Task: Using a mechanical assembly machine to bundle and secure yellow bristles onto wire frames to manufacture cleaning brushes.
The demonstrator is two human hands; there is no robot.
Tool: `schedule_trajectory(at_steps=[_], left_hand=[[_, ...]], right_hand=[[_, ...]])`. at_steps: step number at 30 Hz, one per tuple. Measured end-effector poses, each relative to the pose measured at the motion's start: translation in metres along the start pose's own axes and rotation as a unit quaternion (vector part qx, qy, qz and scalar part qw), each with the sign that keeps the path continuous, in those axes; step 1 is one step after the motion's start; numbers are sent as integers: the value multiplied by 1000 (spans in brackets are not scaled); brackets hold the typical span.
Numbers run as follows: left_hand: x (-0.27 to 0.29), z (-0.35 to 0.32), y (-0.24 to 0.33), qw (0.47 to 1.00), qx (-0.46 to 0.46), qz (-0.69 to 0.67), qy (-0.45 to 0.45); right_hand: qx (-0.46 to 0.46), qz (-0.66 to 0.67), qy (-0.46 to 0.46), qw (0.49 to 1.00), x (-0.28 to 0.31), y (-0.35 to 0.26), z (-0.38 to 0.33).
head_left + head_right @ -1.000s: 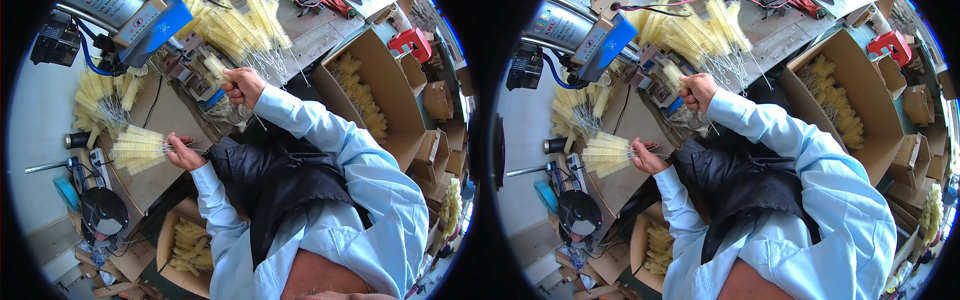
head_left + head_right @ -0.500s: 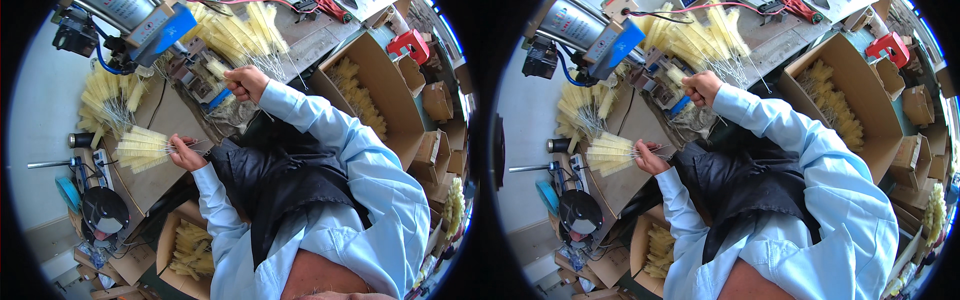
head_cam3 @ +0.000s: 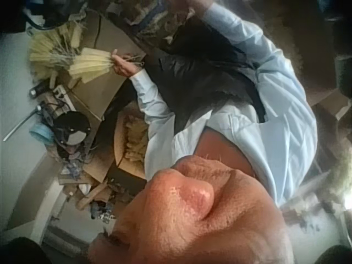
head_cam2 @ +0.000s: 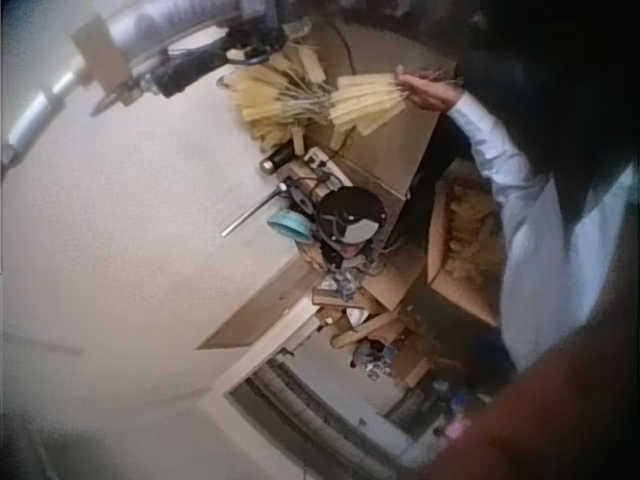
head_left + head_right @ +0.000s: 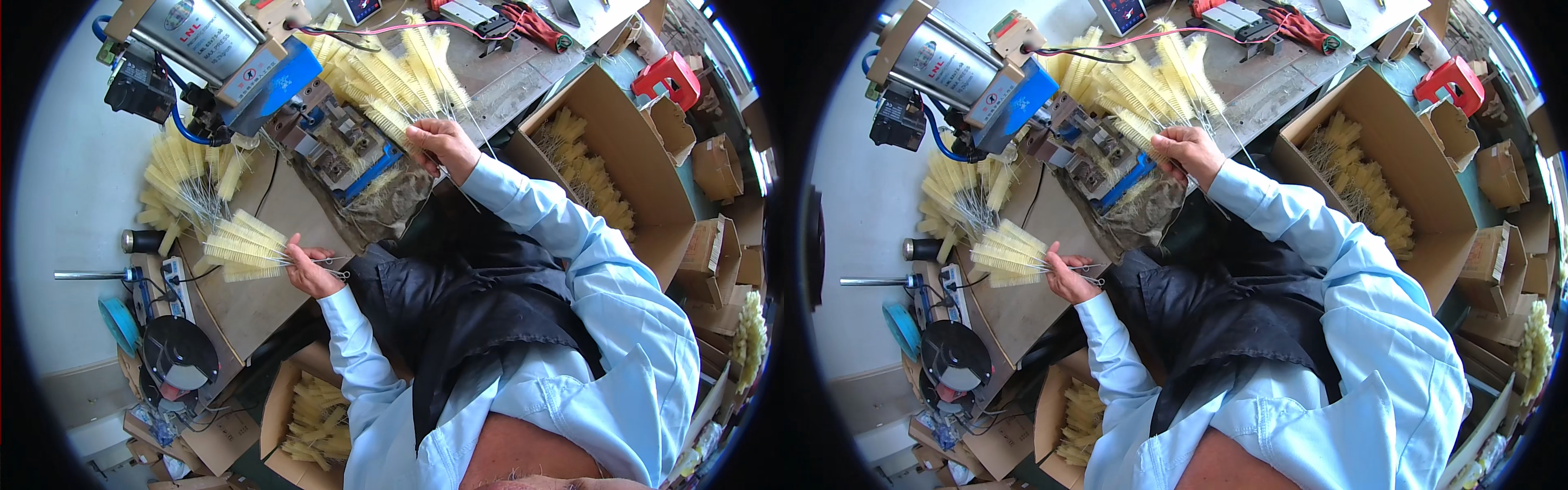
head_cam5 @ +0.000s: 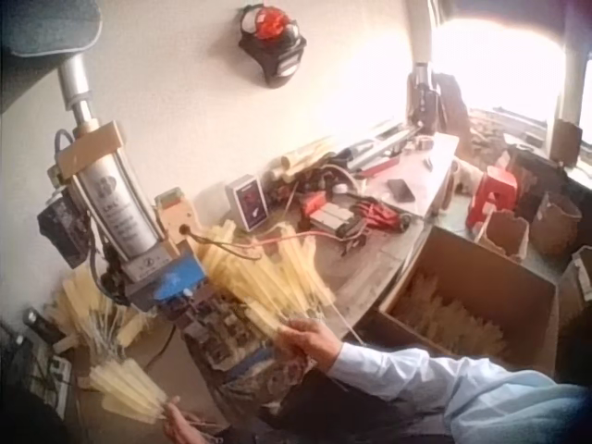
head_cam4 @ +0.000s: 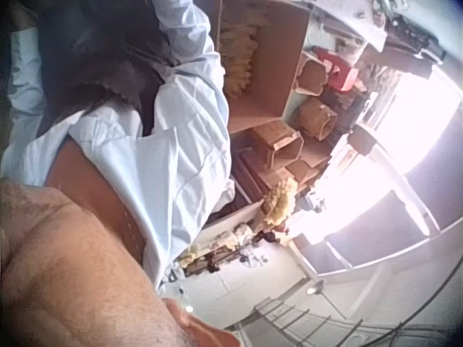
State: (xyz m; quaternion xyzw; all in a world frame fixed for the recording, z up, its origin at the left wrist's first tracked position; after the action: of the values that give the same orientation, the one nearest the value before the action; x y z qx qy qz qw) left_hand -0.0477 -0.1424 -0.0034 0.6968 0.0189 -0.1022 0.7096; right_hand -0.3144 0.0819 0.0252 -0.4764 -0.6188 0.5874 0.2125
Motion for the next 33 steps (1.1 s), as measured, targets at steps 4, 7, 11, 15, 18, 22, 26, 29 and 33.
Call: schedule_trajectory(at_steps=[4, 7, 11, 15, 18, 22, 26, 29, 33], left_hand=[[-1, -11, 3, 1000, 11, 4, 1], [-7, -23, 7, 1000, 25, -9, -16], [-18, -36, 11, 998, 45, -32, -27], [-25, -52, 12, 995, 74, -46, -39], [-32, -70, 8, 992, 98, -40, -63], [-51, -103, 4, 981, 131, -8, -143], [-56, -128, -6, 968, 121, 31, -217], [-47, -135, -5, 971, 115, 28, -208], [-23, -126, 10, 986, 122, -23, -116]], right_hand=[[68, -79, 60, 993, 26, -24, 25], [155, -191, 118, 962, 43, -60, 55], [420, -346, 303, 782, 61, -117, 54], [406, -260, 304, 822, 40, -105, 13], [242, -250, 38, 937, -36, -47, -10], [81, -96, -147, 981, -112, 24, -46], [114, -151, -140, 972, -128, 44, -45], [-8, -56, -69, 996, -119, 56, -37], [-59, -25, -65, 996, -117, 54, -28]])
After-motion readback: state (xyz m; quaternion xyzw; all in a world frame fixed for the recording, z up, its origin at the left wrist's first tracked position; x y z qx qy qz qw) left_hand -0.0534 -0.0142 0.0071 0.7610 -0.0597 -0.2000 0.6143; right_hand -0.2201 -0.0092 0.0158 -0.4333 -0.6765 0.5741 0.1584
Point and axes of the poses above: each hand's wrist, its own z-axis towards the middle knuckle, its own x-axis out of the back of the hand, y = z × x, the point moved 10 cm from there along z, towards the middle knuckle, and after that the axes turned 12 degrees about y, right-handed, at the moved point
